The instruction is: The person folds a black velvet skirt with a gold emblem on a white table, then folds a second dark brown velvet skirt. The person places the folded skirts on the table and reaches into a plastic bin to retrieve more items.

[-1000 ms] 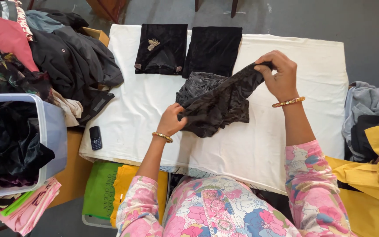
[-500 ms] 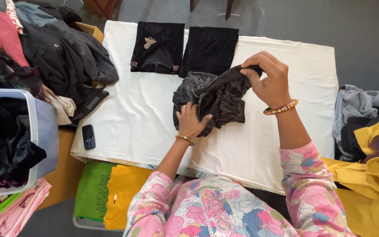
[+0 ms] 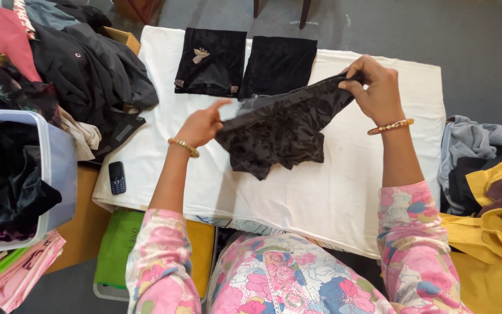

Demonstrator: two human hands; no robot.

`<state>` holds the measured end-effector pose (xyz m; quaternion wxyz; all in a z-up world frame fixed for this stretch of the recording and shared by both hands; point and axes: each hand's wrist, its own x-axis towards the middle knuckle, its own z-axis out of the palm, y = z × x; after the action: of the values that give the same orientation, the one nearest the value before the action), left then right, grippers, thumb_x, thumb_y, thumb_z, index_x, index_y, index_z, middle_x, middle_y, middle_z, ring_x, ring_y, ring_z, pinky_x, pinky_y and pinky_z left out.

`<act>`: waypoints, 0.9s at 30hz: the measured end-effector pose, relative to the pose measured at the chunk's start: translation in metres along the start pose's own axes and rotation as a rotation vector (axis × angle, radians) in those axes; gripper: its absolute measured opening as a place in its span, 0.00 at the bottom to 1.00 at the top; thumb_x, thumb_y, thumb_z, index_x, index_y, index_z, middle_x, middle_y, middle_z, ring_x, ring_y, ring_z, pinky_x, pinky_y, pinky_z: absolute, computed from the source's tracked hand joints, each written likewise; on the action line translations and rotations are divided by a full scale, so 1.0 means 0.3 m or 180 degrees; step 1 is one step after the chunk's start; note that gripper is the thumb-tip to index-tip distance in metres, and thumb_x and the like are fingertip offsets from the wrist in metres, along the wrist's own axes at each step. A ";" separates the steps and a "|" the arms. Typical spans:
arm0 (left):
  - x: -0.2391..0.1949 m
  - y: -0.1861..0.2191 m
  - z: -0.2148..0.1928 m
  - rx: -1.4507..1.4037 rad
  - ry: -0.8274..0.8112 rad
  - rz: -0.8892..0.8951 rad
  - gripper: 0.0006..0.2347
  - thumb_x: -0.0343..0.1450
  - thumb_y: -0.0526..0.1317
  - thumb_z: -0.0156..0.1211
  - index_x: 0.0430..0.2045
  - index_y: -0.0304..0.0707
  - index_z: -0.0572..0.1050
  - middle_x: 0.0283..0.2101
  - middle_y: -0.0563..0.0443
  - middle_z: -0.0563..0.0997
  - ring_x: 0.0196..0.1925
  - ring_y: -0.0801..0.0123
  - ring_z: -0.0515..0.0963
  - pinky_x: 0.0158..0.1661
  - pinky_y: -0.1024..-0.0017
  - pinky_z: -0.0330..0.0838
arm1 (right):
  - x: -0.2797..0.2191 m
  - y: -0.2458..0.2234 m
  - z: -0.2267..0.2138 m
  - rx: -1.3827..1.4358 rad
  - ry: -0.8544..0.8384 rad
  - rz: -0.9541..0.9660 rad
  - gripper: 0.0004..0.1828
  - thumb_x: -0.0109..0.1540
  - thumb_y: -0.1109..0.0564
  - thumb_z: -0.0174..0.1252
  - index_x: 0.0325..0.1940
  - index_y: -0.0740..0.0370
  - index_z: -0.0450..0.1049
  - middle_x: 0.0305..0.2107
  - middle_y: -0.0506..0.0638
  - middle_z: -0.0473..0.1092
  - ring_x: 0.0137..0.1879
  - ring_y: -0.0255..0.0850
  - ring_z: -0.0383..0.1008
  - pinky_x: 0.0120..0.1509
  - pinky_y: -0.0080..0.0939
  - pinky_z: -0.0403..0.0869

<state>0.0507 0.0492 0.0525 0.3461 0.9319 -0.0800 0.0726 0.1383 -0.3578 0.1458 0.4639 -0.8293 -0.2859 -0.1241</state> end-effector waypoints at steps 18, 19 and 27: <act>-0.399 -0.072 0.792 0.0986 0.0612 -0.0153 0.15 0.68 0.34 0.58 0.45 0.60 0.77 0.34 0.54 0.81 0.39 0.58 0.81 0.42 0.57 0.72 | -0.441 -0.240 0.077 0.0006 -0.1401 -0.0797 0.11 0.57 0.69 0.62 0.41 0.60 0.77 0.37 0.49 0.78 0.43 0.46 0.79 0.47 0.42 0.77; -0.429 -0.055 0.800 0.0284 0.0594 -0.0875 0.15 0.70 0.36 0.58 0.51 0.58 0.76 0.35 0.52 0.80 0.39 0.58 0.80 0.40 0.59 0.72 | -0.467 -0.242 0.096 -0.0050 -0.1204 -0.0858 0.10 0.57 0.69 0.62 0.40 0.60 0.77 0.39 0.49 0.78 0.44 0.45 0.78 0.48 0.43 0.77; -0.581 -0.234 1.128 -0.6019 0.0947 -0.3298 0.19 0.81 0.54 0.56 0.61 0.46 0.65 0.47 0.59 0.79 0.48 0.68 0.76 0.45 0.68 0.74 | -0.611 -0.272 0.304 0.0690 -0.2552 -0.1315 0.12 0.50 0.69 0.57 0.34 0.58 0.76 0.41 0.44 0.78 0.45 0.44 0.71 0.52 0.43 0.73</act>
<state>-0.0787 -0.1033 -0.2790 0.9181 0.1909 0.3419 -0.0610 -0.0630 -0.3140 0.0672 0.3662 -0.6842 -0.6132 0.1471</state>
